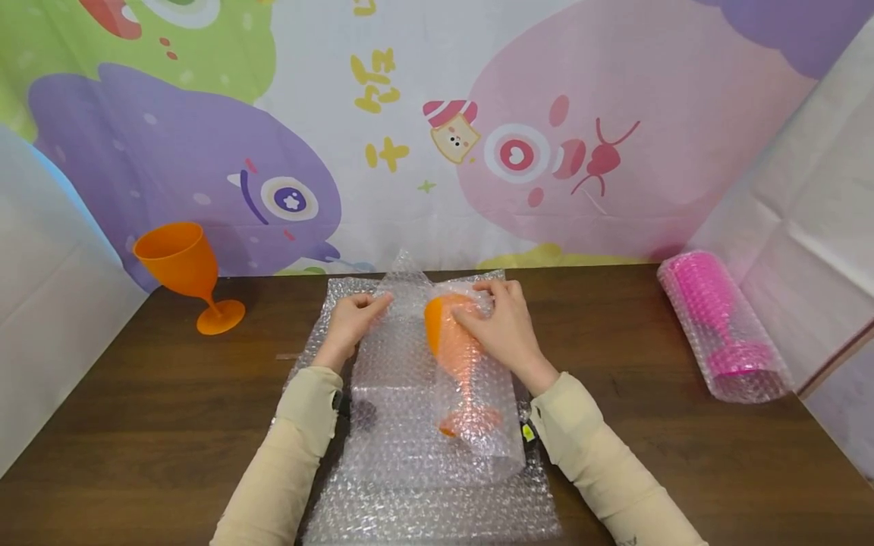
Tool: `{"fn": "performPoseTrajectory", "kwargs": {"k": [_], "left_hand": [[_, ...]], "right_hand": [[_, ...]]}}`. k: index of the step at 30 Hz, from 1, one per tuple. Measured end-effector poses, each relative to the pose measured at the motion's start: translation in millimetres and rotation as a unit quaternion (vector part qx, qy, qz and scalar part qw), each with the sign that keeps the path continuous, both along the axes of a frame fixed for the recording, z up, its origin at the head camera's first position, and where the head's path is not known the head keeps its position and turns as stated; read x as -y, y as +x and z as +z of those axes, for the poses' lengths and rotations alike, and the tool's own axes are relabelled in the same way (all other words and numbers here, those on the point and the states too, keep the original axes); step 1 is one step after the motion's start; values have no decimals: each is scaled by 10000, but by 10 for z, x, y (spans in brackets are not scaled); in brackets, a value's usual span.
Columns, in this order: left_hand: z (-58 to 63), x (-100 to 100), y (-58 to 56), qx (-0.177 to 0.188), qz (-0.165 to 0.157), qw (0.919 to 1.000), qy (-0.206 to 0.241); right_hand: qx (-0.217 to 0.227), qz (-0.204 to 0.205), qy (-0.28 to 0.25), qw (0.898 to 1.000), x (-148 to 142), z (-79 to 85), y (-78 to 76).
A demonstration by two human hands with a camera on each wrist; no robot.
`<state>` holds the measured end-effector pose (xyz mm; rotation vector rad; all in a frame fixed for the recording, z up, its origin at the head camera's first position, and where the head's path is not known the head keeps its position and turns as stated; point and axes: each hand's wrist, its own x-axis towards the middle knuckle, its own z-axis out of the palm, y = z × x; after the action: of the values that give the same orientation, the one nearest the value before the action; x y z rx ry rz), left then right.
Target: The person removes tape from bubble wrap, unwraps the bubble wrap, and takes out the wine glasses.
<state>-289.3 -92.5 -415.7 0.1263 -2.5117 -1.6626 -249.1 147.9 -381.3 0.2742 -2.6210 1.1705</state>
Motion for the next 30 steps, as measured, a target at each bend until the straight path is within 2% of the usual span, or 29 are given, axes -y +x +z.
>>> {"fn": "performPoseTrajectory", "kwargs": {"k": [7, 16, 23, 30], "left_hand": [[-12, -9, 4, 34, 102, 9998, -177], [-23, 10, 12, 60, 98, 9999, -14], [-22, 26, 7, 71, 183, 9998, -14], [-8, 42, 9, 163, 175, 9997, -18]], "right_hand": [[208, -83, -197, 9996, -61, -30, 14], [340, 44, -285, 9990, -128, -48, -13], [311, 69, -316, 9990, -167, -47, -33], [168, 106, -106, 9997, -195, -44, -42]]}}
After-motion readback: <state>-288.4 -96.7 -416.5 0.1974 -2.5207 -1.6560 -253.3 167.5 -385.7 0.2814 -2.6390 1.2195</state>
